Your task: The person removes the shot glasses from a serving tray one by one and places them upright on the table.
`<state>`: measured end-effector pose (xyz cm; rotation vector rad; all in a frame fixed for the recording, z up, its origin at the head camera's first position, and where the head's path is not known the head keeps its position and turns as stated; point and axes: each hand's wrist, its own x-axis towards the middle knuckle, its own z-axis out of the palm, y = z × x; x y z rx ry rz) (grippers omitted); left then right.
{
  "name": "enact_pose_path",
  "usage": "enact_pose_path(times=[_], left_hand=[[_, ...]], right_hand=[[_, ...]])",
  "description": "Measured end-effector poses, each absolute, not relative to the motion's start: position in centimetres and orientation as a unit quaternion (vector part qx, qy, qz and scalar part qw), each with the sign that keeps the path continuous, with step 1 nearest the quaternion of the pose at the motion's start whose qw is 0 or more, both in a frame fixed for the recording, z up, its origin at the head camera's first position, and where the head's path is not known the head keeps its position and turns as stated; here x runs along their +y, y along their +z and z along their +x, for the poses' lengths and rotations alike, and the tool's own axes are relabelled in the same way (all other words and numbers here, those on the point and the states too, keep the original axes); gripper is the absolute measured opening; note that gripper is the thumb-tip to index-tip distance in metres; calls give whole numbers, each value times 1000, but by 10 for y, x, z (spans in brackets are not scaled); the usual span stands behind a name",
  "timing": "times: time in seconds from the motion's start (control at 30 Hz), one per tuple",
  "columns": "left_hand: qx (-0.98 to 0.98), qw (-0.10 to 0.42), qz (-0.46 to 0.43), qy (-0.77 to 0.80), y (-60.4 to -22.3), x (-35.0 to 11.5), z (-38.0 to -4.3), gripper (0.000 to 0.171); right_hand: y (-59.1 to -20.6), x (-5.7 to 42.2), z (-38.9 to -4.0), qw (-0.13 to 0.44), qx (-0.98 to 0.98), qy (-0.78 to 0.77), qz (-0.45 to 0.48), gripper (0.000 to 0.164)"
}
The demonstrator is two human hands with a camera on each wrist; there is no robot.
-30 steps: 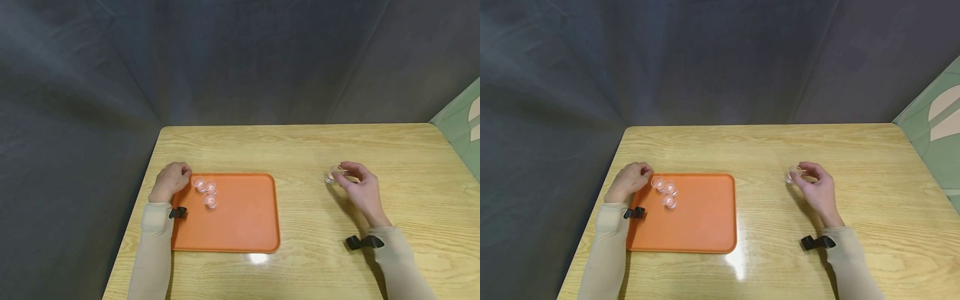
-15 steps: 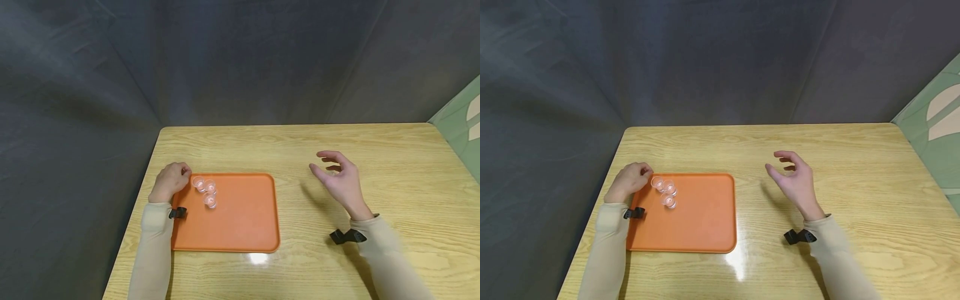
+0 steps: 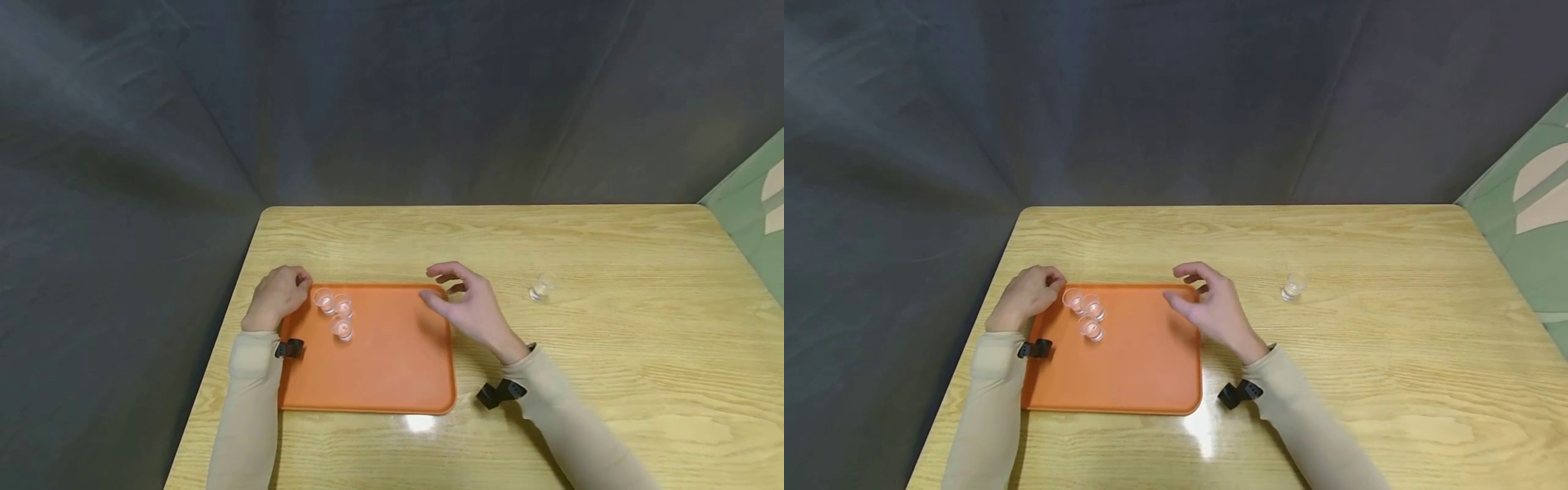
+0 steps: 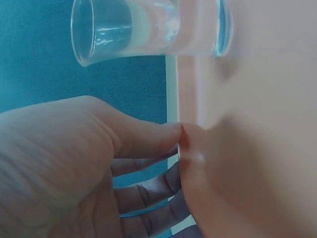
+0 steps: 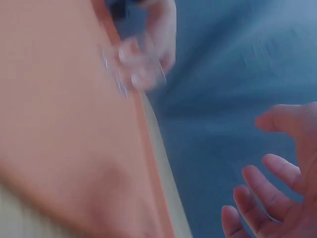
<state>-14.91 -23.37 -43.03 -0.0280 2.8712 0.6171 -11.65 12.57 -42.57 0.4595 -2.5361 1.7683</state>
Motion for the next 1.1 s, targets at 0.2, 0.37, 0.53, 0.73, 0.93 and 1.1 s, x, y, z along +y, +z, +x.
enact_pose_path(times=[0.2,0.37,0.53,0.73,0.93,1.1], left_hand=[[972,103,-8,210,-430,-234,-148,28],[972,103,-11,212,-430,-235,-149,27],[971,105,-14,212,-431,-236,-150,26],[971,104,-14,214,-432,-236,-151,26],[969,107,-14,221,-433,-234,-151,27],[970,108,-11,218,-433,-232,-152,26]], right_hand=[[-430,90,-110,-50,-798,576,171,32],[-434,65,-106,-73,-795,573,185,35],[-438,44,-101,-105,-793,566,199,40],[-445,23,-97,-109,-822,522,200,37],[-451,11,-93,-104,-834,502,203,35],[-455,9,-92,-87,-843,491,201,35]])
